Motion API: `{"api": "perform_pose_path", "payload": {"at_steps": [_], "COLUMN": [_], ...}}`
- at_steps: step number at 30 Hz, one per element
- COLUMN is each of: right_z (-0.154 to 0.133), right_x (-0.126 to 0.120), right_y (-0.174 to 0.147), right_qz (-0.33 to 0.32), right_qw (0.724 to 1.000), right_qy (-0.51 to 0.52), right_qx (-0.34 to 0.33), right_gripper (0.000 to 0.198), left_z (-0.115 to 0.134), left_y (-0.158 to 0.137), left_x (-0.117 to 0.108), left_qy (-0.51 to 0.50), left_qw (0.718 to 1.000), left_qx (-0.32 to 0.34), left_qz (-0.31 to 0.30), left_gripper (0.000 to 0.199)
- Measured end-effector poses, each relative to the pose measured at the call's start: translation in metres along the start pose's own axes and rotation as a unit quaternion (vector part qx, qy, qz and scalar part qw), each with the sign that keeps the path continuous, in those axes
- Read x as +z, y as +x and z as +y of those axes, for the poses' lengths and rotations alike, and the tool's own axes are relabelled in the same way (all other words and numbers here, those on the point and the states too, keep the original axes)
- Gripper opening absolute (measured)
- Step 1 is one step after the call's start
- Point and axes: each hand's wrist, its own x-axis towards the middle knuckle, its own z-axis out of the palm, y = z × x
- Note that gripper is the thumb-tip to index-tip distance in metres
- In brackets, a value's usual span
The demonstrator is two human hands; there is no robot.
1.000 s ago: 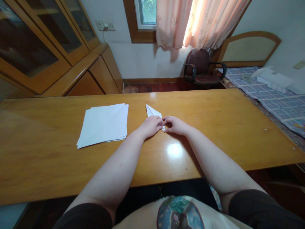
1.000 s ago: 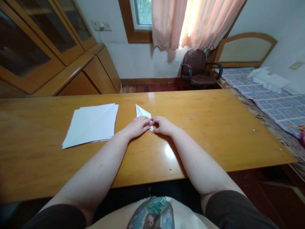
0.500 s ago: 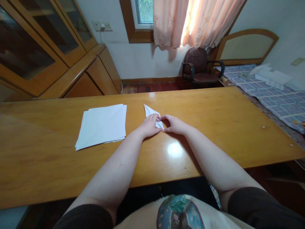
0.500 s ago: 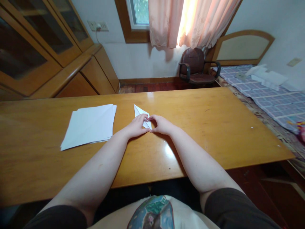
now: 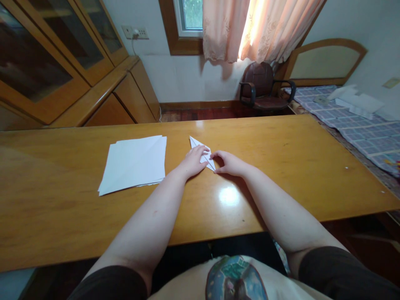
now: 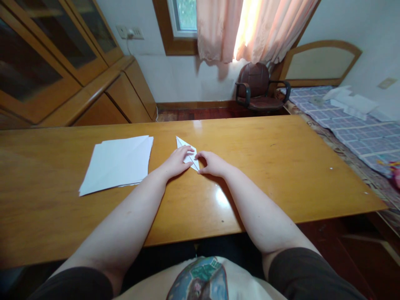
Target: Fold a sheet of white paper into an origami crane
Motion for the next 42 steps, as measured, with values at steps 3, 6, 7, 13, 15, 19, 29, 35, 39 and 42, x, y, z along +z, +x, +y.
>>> {"api": "perform_pose_path", "payload": {"at_steps": [3,6,7,13,15,19,29,35,39,42], "right_z": [-0.001,-0.001,-0.001,0.001,0.001,0.0,0.007,0.004,0.002,0.002], "right_x": [0.0,0.0,0.0,0.001,0.0,-0.001,0.004,0.003,0.001,-0.002], "right_y": [0.0,0.0,0.0,0.0,0.0,0.0,0.003,0.003,0.002,0.0], "right_qz": [-0.003,-0.002,-0.002,0.002,0.003,0.0,0.021,0.019,0.013,-0.001], "right_qw": [1.0,1.0,1.0,1.0,1.0,1.0,0.999,1.0,1.0,1.0], "right_qy": [-0.005,-0.003,-0.002,-0.004,-0.006,-0.015,-0.017,-0.003,0.007,0.015], "right_qx": [-0.004,-0.005,-0.004,-0.004,-0.002,-0.011,-0.027,-0.017,-0.014,-0.015], "right_gripper": [0.054,0.052,0.052,0.054,0.054,0.05,0.033,0.038,0.039,0.043], "left_z": [-0.001,0.003,0.005,0.008,0.009,0.012,0.013,0.009,0.01,0.01], "left_y": [0.0,-0.001,-0.001,-0.004,-0.003,-0.003,-0.001,-0.001,-0.002,-0.002], "left_x": [-0.007,-0.009,-0.009,-0.001,0.001,0.001,0.001,0.003,0.003,0.003], "left_qy": [-0.01,-0.006,0.002,0.039,0.044,0.047,0.046,0.047,0.059,0.064], "left_qw": [0.998,0.997,0.997,0.997,0.997,0.997,0.996,0.996,0.995,0.994], "left_qx": [0.055,0.062,0.055,0.02,0.006,-0.015,-0.027,-0.023,-0.028,-0.028], "left_qz": [-0.028,-0.055,-0.061,-0.063,-0.062,-0.064,-0.069,-0.074,-0.079,-0.081], "left_gripper": [0.025,0.03,0.034,0.042,0.043,0.044,0.035,0.039,0.043,0.047]}}
